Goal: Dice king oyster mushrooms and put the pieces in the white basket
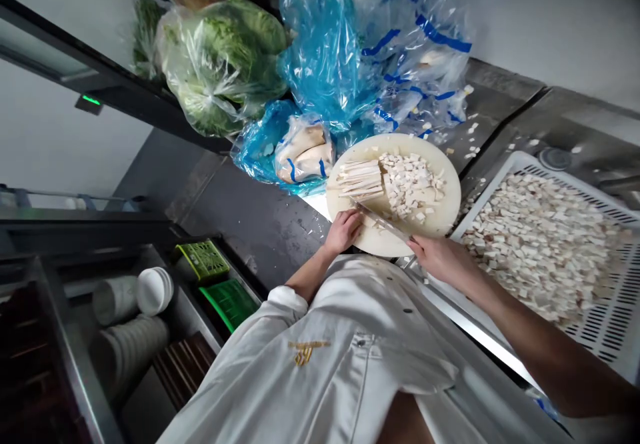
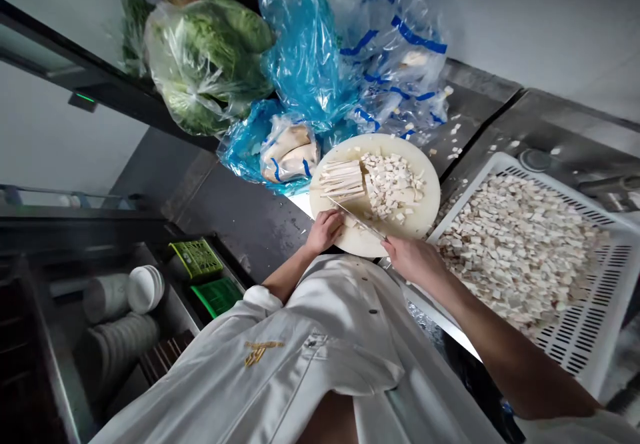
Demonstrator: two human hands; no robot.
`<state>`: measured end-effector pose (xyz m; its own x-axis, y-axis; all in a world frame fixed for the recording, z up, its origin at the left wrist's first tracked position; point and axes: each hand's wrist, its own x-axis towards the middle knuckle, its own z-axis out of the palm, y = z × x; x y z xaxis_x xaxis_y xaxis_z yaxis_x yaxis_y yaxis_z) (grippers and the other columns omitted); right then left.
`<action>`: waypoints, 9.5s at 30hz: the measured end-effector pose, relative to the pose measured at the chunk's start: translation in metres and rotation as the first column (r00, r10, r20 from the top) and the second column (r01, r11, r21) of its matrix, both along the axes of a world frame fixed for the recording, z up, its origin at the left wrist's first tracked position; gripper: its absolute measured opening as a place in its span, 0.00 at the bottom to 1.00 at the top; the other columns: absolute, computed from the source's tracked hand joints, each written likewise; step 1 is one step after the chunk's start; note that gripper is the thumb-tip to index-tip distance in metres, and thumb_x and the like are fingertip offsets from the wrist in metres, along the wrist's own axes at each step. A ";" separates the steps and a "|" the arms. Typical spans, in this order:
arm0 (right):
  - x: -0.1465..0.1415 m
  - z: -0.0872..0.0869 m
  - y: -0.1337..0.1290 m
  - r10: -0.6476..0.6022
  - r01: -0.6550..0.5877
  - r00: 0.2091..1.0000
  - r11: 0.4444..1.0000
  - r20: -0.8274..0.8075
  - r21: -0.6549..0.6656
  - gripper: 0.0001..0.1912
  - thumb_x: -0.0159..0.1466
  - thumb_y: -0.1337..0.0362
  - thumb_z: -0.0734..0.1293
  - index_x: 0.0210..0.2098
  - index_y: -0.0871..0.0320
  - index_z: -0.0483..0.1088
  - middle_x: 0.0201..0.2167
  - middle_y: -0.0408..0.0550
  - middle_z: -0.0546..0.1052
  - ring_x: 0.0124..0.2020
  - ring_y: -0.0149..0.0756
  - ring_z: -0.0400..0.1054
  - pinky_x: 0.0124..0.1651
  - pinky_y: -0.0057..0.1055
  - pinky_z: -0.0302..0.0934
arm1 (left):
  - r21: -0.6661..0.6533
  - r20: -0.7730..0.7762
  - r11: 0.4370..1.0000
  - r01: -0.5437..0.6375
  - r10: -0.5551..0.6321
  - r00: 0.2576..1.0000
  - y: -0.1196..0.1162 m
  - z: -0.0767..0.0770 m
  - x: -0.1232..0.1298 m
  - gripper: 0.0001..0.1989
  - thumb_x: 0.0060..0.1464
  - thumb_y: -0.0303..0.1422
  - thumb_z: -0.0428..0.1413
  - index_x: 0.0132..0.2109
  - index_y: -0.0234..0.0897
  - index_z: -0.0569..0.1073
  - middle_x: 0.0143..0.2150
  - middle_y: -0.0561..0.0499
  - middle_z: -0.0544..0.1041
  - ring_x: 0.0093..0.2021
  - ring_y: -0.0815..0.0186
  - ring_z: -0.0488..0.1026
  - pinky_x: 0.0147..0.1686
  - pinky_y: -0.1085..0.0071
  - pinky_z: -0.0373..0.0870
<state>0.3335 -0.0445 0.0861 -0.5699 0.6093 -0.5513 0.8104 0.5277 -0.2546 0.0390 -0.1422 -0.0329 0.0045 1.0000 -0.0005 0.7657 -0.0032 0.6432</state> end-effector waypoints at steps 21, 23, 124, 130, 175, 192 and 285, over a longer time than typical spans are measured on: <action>0.026 0.034 0.024 0.005 -0.003 1.000 0.998 0.028 -0.069 0.21 0.77 0.50 0.57 0.42 0.51 0.77 0.34 0.54 0.82 0.34 0.48 0.76 0.34 0.34 0.53 | 0.000 -0.034 0.998 -0.067 0.067 0.997 -0.008 0.003 0.008 0.17 0.74 0.40 0.49 0.60 0.43 0.78 0.62 0.40 0.75 0.66 0.55 0.70 0.68 0.52 0.69; 0.016 0.037 0.021 0.023 -0.021 0.999 0.999 0.033 -0.046 0.21 0.77 0.50 0.56 0.44 0.51 0.78 0.34 0.55 0.83 0.34 0.48 0.76 0.34 0.34 0.54 | -0.005 -0.038 0.998 -0.068 0.068 0.997 -0.009 0.002 0.009 0.17 0.74 0.39 0.49 0.60 0.43 0.78 0.62 0.40 0.75 0.66 0.54 0.70 0.69 0.52 0.68; -0.191 0.012 0.001 -0.689 0.687 0.713 0.723 0.131 0.067 0.27 0.81 0.52 0.50 0.61 0.55 0.73 0.55 0.58 0.82 0.56 0.49 0.76 0.54 0.35 0.62 | 0.268 -0.052 0.744 0.612 -0.623 0.780 0.185 0.007 -0.130 0.24 0.57 0.48 0.67 0.56 0.45 0.77 0.61 0.42 0.70 0.63 0.46 0.65 0.65 0.47 0.68; -0.200 0.015 -0.019 -0.700 0.700 0.694 0.711 0.166 0.073 0.26 0.81 0.53 0.50 0.61 0.57 0.73 0.52 0.60 0.82 0.54 0.47 0.77 0.53 0.34 0.62 | 0.287 -0.034 0.718 0.634 -0.654 0.756 0.183 -0.003 -0.132 0.22 0.59 0.45 0.65 0.57 0.45 0.77 0.62 0.42 0.71 0.66 0.46 0.65 0.68 0.47 0.66; -0.204 -0.023 -0.023 -0.707 0.707 0.708 0.707 0.011 -0.023 0.25 0.81 0.54 0.53 0.55 0.59 0.77 0.51 0.59 0.84 0.53 0.45 0.77 0.51 0.31 0.62 | 0.234 -0.053 0.869 0.437 -0.437 0.898 0.138 -0.013 -0.126 0.42 0.68 0.51 0.56 0.77 0.32 0.53 0.79 0.29 0.49 0.81 0.40 0.44 0.76 0.37 0.51; -0.185 0.017 -0.048 -0.707 0.701 0.707 0.705 0.032 0.106 0.26 0.80 0.50 0.52 0.54 0.55 0.77 0.46 0.57 0.84 0.46 0.46 0.79 0.46 0.32 0.61 | 0.296 -0.004 0.708 0.641 -0.670 0.743 0.158 0.000 -0.138 0.20 0.68 0.46 0.58 0.59 0.40 0.75 0.62 0.38 0.71 0.67 0.48 0.67 0.69 0.44 0.67; -0.130 -0.009 -0.068 -0.489 0.489 0.872 0.872 -0.017 -0.036 0.25 0.80 0.49 0.52 0.51 0.54 0.76 0.43 0.53 0.85 0.41 0.46 0.77 0.39 0.33 0.52 | 0.122 0.053 0.955 0.271 -0.279 0.959 0.049 0.003 -0.145 0.10 0.69 0.31 0.55 0.55 0.39 0.75 0.50 0.43 0.77 0.54 0.57 0.75 0.57 0.58 0.76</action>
<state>0.2040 -0.1130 0.0772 -0.2172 0.7975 -0.5629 0.9561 0.0576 -0.2872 -0.1056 -0.0936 -0.0298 0.2759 0.9534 0.1220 0.6789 -0.2831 0.6775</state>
